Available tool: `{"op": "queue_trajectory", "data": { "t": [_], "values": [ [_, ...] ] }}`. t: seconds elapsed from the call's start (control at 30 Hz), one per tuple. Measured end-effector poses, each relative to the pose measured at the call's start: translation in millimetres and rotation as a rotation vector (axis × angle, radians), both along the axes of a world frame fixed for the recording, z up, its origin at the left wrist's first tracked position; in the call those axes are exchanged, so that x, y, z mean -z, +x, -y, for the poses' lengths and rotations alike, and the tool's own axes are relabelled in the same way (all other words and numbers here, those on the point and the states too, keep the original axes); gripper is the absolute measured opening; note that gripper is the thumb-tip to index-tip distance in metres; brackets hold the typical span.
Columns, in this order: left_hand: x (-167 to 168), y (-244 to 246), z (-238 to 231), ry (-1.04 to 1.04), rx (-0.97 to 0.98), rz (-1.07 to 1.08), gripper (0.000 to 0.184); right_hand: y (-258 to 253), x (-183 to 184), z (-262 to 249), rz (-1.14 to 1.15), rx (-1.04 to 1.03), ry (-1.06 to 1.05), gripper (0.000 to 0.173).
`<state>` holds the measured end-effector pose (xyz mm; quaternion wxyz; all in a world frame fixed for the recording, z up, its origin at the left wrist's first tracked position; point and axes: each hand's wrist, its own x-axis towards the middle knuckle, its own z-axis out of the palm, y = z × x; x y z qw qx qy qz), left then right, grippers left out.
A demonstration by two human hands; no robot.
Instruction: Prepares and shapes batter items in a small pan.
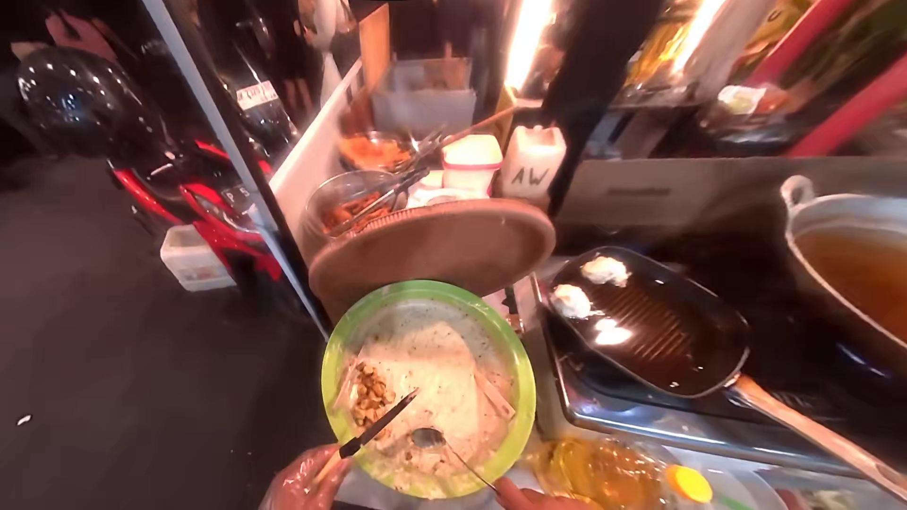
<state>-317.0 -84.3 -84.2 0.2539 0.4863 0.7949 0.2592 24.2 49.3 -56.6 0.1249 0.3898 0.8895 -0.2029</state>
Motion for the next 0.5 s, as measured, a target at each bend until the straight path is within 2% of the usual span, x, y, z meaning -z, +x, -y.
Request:
{"op": "queue_trajectory", "data": {
  "t": [0.13,0.23,0.4,0.5],
  "values": [
    [6,7,6,0.008,-0.06,0.004,0.039,-9,-3,-3,0.036,-0.141,0.032,0.026],
    [8,13,12,0.005,-0.113,0.022,0.038,-3,-11,-7,0.026,-0.238,0.033,0.026],
    [3,20,19,0.007,-0.18,0.046,0.036,16,-38,-45,-0.084,-0.238,-0.092,0.039],
    [1,25,20,0.039,-0.206,0.037,0.035,17,-36,-56,-0.111,-0.164,-0.316,0.044]
  ]
}}
